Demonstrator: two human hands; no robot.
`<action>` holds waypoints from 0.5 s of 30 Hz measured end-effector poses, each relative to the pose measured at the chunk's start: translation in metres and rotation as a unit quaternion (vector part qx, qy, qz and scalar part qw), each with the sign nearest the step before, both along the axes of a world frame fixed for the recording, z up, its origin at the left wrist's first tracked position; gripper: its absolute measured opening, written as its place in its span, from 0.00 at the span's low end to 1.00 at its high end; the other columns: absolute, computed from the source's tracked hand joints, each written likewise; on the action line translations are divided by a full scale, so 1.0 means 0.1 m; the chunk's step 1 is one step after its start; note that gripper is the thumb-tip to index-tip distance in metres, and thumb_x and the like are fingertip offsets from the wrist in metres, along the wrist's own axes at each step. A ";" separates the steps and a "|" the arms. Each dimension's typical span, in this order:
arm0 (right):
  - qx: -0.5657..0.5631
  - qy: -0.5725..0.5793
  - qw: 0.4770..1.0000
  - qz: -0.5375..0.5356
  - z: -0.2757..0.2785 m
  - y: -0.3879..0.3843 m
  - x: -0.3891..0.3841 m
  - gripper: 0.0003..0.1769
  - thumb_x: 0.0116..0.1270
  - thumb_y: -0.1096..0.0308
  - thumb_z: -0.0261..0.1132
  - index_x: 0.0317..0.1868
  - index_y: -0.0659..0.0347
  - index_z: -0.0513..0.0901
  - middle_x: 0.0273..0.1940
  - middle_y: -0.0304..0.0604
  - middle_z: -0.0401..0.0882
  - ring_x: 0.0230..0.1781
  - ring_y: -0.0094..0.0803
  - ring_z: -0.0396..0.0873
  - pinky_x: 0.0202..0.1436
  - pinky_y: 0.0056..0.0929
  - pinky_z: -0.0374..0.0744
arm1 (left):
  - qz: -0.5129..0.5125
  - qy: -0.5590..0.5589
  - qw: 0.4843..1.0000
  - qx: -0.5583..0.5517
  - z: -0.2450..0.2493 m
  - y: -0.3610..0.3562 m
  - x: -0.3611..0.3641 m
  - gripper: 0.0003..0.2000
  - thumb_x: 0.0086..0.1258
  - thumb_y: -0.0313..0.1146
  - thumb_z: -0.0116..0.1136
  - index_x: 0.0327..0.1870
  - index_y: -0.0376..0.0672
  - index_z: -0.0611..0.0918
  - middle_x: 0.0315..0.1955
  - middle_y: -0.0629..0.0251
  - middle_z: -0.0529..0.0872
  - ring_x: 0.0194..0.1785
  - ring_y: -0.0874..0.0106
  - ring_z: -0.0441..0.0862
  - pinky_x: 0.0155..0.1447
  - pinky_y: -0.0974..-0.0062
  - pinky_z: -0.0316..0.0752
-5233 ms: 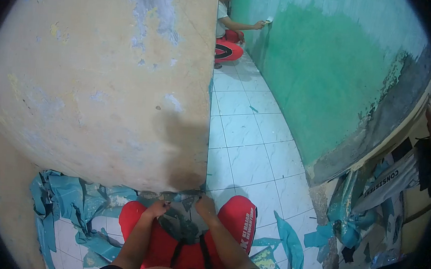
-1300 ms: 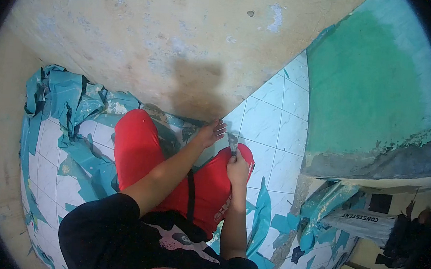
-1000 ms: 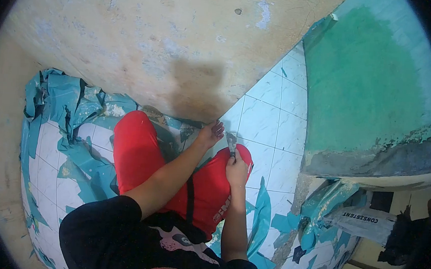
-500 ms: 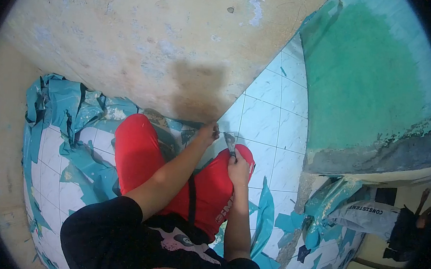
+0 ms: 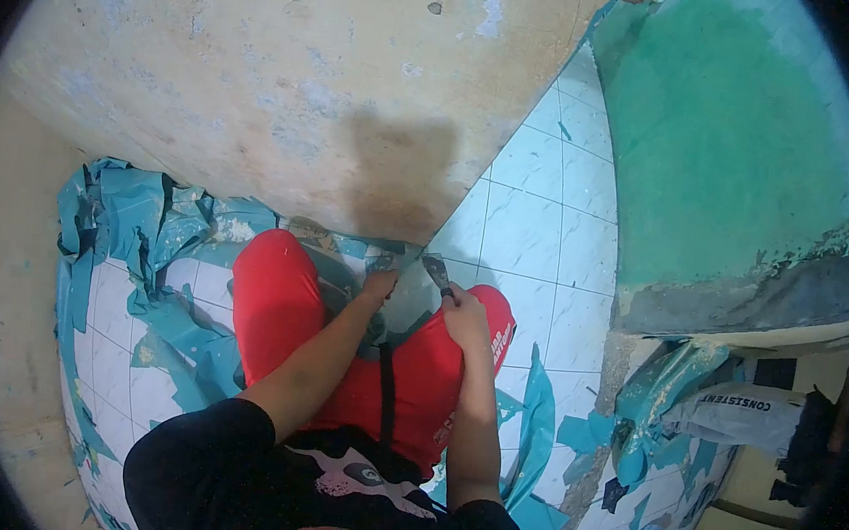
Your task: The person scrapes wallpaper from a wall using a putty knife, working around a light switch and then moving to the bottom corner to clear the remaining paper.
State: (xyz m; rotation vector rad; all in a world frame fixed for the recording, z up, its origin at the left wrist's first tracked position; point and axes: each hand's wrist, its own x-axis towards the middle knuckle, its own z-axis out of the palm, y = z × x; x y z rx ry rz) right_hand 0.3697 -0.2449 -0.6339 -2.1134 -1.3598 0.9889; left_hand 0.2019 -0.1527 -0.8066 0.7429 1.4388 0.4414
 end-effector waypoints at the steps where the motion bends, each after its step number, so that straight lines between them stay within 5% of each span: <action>1: 0.000 0.003 1.000 0.001 -0.03 0.07 -0.01 0.24 0.67 0.63 0.57 0.61 0.62 0.77 0.21 0.43 0.77 0.17 0.29 0.75 0.24 0.30 0.73 | -0.095 0.030 0.994 0.035 -0.21 0.01 -0.01 0.17 0.64 0.45 0.48 0.25 0.40 0.78 0.21 0.61 0.77 0.22 0.66 0.74 0.27 0.65 0.67; 3: -0.076 -0.019 0.997 0.004 -0.17 0.23 -0.04 0.22 0.64 0.58 0.55 0.51 0.63 0.81 0.41 0.65 0.81 0.46 0.59 0.80 0.52 0.48 0.75 | -0.190 0.068 0.977 0.067 -0.21 0.01 -0.09 0.20 0.63 0.45 0.48 0.28 0.35 0.82 0.27 0.54 0.83 0.25 0.62 0.79 0.32 0.62 0.72; 5: -0.097 -0.006 0.995 0.001 -0.34 0.39 -0.05 0.21 0.63 0.57 0.55 0.49 0.64 0.81 0.42 0.64 0.81 0.48 0.59 0.79 0.53 0.48 0.75 | -0.344 0.125 0.926 0.090 0.14 0.00 -0.10 0.22 0.61 0.47 0.49 0.35 0.35 0.84 0.35 0.50 0.86 0.37 0.59 0.84 0.42 0.61 0.77; 8: -0.146 0.015 0.989 -0.003 -0.50 0.49 -0.09 0.20 0.64 0.58 0.54 0.47 0.64 0.82 0.45 0.63 0.81 0.52 0.59 0.78 0.56 0.48 0.75 | -0.387 0.266 0.862 0.191 0.13 -0.12 -0.20 0.23 0.60 0.48 0.51 0.42 0.36 0.85 0.44 0.48 0.85 0.49 0.57 0.84 0.52 0.61 0.77; 9: -0.111 -0.078 0.991 0.024 -0.68 0.48 -0.09 0.20 0.64 0.58 0.55 0.48 0.64 0.81 0.42 0.61 0.82 0.46 0.56 0.80 0.51 0.48 0.77 | -0.388 0.268 0.861 0.189 0.25 -0.14 -0.24 0.23 0.60 0.48 0.51 0.42 0.36 0.85 0.44 0.48 0.85 0.49 0.57 0.84 0.52 0.61 0.77; 11: -0.076 -0.167 0.982 0.052 -0.78 0.47 -0.13 0.20 0.64 0.59 0.55 0.48 0.64 0.81 0.39 0.60 0.83 0.40 0.53 0.83 0.47 0.47 0.79 | -0.562 0.280 0.778 0.027 0.61 -0.20 -0.29 0.24 0.59 0.47 0.52 0.50 0.38 0.84 0.50 0.49 0.84 0.56 0.57 0.81 0.59 0.62 0.74; 13: -0.109 -0.129 0.985 0.041 -0.69 0.49 -0.18 0.19 0.63 0.60 0.53 0.46 0.63 0.82 0.46 0.60 0.81 0.51 0.58 0.77 0.56 0.52 0.75 | -0.592 0.266 0.761 0.021 0.52 -0.28 -0.30 0.25 0.58 0.48 0.54 0.50 0.38 0.83 0.50 0.50 0.84 0.56 0.57 0.81 0.58 0.61 0.74; 15: -0.102 -0.130 0.985 0.049 -0.62 0.51 -0.23 0.19 0.63 0.60 0.53 0.47 0.62 0.81 0.45 0.60 0.81 0.50 0.58 0.78 0.55 0.52 0.75 | -0.622 0.250 0.742 0.019 0.38 -0.26 -0.29 0.26 0.57 0.48 0.56 0.51 0.38 0.83 0.50 0.50 0.84 0.55 0.56 0.81 0.58 0.60 0.74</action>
